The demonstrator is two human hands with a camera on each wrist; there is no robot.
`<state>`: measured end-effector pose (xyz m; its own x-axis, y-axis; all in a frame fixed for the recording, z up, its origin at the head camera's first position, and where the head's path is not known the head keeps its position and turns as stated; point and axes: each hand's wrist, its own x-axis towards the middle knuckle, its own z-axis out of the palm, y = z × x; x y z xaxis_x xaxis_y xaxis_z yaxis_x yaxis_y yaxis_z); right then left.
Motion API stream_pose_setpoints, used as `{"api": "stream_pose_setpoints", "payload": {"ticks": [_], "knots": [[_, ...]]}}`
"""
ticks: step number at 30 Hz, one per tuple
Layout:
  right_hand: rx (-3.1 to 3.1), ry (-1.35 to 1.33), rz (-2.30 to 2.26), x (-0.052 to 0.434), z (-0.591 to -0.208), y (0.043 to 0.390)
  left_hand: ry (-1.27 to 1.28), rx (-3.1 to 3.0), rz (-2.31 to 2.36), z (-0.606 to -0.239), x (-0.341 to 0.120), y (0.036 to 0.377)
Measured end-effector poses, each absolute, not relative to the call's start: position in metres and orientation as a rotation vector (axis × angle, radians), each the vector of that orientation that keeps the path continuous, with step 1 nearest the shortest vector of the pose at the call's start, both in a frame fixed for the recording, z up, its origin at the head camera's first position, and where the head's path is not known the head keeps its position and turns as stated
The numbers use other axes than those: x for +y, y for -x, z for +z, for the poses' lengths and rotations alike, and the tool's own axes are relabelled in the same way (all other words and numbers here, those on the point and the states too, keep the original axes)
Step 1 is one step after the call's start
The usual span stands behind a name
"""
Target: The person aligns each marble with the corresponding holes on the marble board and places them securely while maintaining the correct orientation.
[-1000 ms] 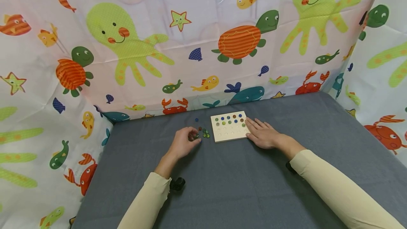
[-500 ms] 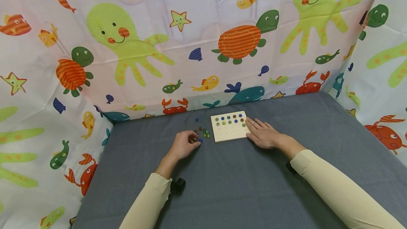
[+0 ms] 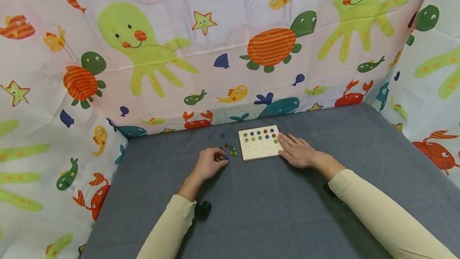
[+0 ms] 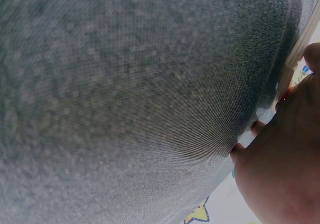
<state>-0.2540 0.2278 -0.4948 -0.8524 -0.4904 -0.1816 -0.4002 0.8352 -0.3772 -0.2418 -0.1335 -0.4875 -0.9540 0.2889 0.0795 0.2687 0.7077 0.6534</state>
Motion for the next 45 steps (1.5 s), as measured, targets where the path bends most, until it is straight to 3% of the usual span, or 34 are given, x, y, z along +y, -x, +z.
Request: {"api": "stream_pose_setpoints", "payload": {"ticks": [45], "knots": [[2.742, 0.669, -0.476, 0.2275, -0.4951, 0.2546, -0.465, 2.902, 1.206, -0.4819, -0.1279, 0.2388]]}}
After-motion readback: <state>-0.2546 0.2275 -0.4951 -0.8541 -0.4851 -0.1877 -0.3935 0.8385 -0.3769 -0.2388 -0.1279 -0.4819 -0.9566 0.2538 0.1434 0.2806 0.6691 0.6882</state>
